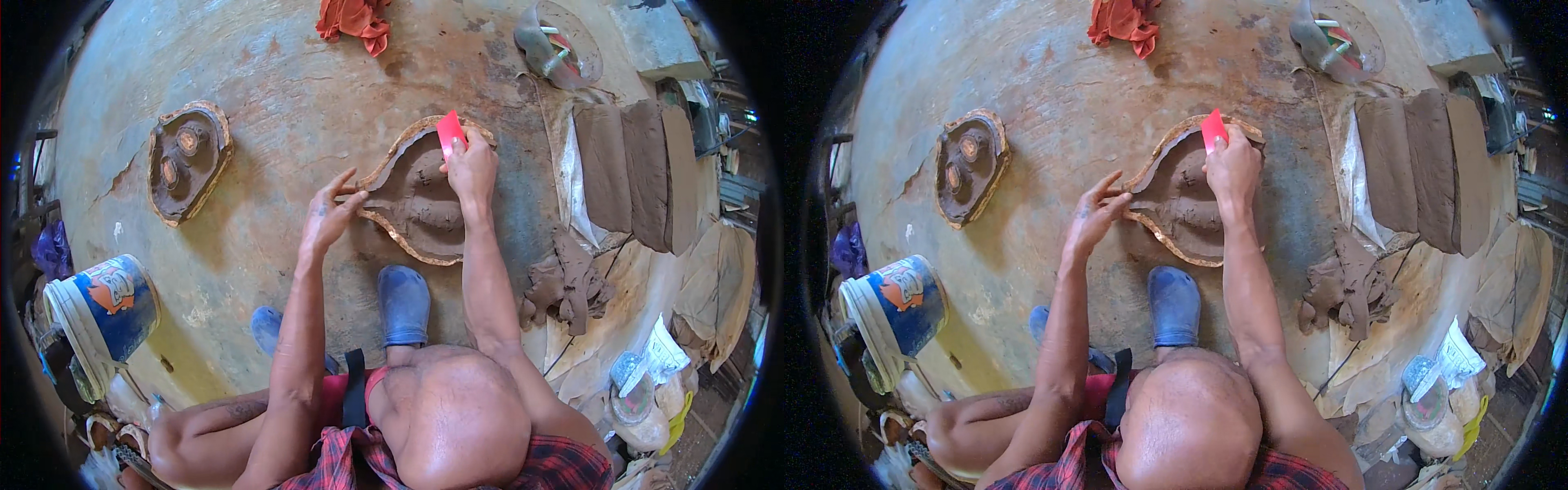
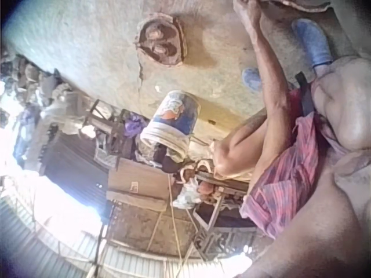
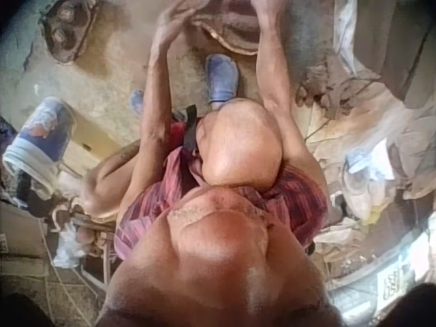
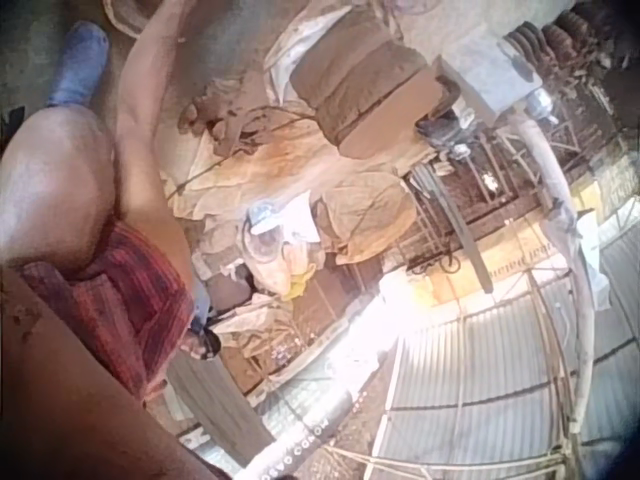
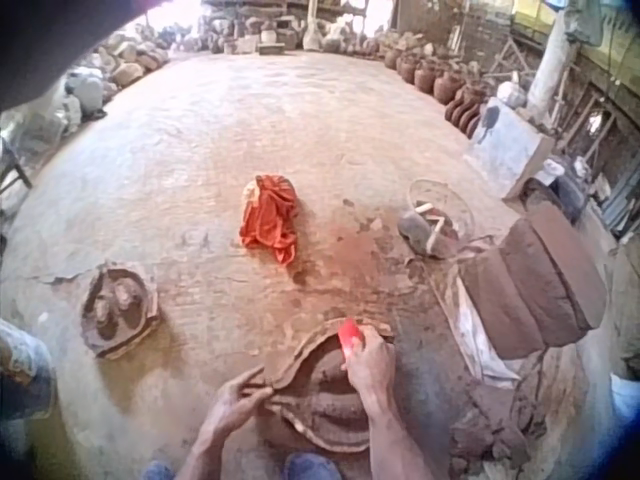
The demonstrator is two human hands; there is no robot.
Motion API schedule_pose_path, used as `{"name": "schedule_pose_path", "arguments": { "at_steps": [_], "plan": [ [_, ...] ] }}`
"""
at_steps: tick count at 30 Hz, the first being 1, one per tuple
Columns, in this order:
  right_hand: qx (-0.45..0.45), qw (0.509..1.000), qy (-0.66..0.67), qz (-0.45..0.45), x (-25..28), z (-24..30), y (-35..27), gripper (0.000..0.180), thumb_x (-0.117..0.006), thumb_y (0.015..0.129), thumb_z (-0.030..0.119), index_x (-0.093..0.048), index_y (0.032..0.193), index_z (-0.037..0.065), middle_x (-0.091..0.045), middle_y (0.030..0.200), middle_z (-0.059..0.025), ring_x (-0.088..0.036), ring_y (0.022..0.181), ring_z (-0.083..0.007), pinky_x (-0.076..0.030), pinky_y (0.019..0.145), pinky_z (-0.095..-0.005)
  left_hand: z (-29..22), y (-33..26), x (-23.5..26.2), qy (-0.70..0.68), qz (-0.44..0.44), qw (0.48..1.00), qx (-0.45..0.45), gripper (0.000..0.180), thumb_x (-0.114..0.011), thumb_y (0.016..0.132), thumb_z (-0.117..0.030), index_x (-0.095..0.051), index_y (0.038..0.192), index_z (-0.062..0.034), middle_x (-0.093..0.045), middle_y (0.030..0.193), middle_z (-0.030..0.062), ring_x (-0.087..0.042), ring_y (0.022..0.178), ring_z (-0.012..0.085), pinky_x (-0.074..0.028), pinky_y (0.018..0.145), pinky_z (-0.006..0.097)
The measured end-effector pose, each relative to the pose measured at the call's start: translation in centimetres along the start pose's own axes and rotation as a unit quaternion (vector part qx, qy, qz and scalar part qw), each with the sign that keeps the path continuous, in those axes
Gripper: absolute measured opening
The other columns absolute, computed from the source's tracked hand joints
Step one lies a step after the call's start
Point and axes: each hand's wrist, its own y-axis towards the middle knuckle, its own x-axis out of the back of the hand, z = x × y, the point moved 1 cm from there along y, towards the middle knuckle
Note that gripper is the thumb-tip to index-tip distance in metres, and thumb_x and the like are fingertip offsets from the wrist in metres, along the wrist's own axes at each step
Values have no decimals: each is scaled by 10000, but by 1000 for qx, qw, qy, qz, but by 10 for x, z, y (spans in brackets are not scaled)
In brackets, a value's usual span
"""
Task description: The person shapes a clay slab by hand, presses it into a mold, trims excess clay using a plastic scraper, and rolls a piece of clay by hand before attaching it onto the molded sculpture.
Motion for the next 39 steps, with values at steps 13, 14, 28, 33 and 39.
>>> {"name": "schedule_pose_path", "arguments": {
  "at_steps": [13,14,28,33,39],
  "plan": [
    [43,998,-32,18,-24,2,-4,241,-659,968,162,-764,1176,99,-748,1005,-241,-729,975,-442,-572,842,-515,-4,4,-16,96,-17,991,-86,600,-843,884,-235,-663,1446,-128,-733,1310,176,-775,953,226,-606,855,378],
    [43,998,-32,19,-25,3,-5,241,-659,968,162,-764,1176,99,-748,1005,-241,-729,975,-442,-572,842,-515,-3,4,-16,97,-20,991,-90,599,-846,880,-236,-666,1441,-125,-732,1312,178,-774,954,224,-607,851,378],
    [107,989,-83,67,-31,15,-38,242,-654,961,153,-763,1169,95,-754,1023,-223,-735,978,-421,-571,861,-517,2,7,-17,96,-34,989,-105,580,-843,858,-200,-687,1408,-99,-769,1236,167,-772,945,224,-607,855,371],
    [92,991,-55,84,-40,7,-52,240,-651,963,151,-761,1168,95,-752,1019,-228,-731,983,-428,-568,871,-520,1,8,-18,90,-38,990,-98,571,-852,854,-185,-693,1396,-95,-769,1235,174,-771,1008,238,-599,892,377],
    [88,993,-34,73,-44,7,-74,220,-654,966,141,-763,1149,84,-740,971,-253,-726,949,-448,-569,829,-531,-7,7,-15,102,-36,990,-89,546,-856,856,-178,-708,1374,-95,-766,1224,196,-750,1120,253,-568,977,378]
  ]
}}
